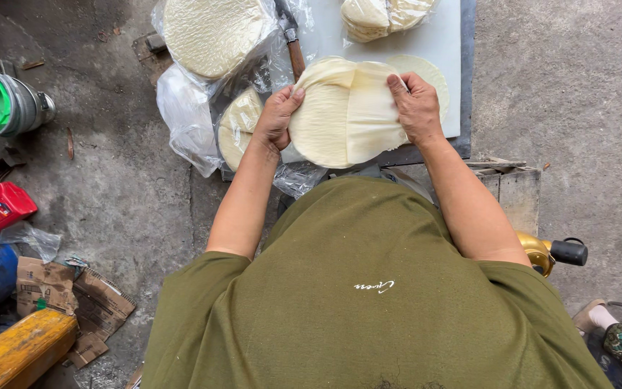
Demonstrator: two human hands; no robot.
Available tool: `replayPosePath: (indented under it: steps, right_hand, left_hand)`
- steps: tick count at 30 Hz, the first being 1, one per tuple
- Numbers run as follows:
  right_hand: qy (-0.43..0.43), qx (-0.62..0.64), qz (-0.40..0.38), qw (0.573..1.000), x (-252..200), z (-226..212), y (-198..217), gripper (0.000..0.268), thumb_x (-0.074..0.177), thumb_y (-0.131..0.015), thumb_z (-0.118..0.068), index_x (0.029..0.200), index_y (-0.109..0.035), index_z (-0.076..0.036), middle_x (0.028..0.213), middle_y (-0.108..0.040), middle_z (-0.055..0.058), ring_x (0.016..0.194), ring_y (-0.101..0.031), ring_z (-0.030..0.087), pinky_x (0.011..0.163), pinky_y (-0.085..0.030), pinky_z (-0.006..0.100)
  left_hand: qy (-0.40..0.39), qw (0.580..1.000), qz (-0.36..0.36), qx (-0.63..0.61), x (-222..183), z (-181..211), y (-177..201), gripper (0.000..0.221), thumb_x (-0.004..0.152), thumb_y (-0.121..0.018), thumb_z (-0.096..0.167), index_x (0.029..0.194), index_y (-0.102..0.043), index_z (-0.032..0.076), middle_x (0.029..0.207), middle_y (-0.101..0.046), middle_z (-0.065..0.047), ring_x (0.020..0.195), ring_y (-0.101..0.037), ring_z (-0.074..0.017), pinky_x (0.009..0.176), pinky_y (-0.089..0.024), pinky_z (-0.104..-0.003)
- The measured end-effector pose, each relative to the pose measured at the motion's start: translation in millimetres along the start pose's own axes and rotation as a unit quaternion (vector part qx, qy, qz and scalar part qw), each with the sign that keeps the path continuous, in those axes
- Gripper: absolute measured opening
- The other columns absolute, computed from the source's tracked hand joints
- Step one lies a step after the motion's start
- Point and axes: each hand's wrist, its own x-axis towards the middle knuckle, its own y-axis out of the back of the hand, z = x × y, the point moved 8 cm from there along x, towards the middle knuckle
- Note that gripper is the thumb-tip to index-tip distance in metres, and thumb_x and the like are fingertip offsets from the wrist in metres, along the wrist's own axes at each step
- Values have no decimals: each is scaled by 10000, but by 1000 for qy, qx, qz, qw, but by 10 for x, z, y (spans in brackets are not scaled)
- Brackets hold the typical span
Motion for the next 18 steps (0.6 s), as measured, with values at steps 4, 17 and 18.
replayPosePath:
  steps: [4, 17, 18]
  right_hand:
    - [-21, -14, 32, 999, 31, 249, 159, 376, 1002, -701, -459, 976, -699, -84, 699, -541, -80, 553, -415, 12, 451, -345, 194]
    - [-126, 220, 205, 945, -349, 249, 1109, 363, 903, -776, -392, 1086, -668, -98, 1019, -790, 68, 936, -801, 187, 771, -668, 364]
    - [-127, 218, 230, 940, -414, 189, 1268, 364, 897, -768, -385, 1105, -670, -103, 1019, -789, 70, 928, -805, 193, 754, -667, 370]
  left_hand:
    - [-10, 999, 37, -14, -41, 10, 143, 270, 1004, -660, 156, 1191, -651, -39, 1056, -757, -132, 906, -739, -178, 844, -617, -318]
    - [-158, 982, 106, 9, -456, 1159, -264, 199, 997, -635, 141, 1120, -658, -13, 1021, -771, -173, 860, -768, -224, 768, -656, -356]
    - [-167, 980, 104, 11, -513, 1257, -293, 180, 1008, -631, 133, 1109, -647, -15, 1025, -768, -178, 873, -769, -229, 778, -656, -366]
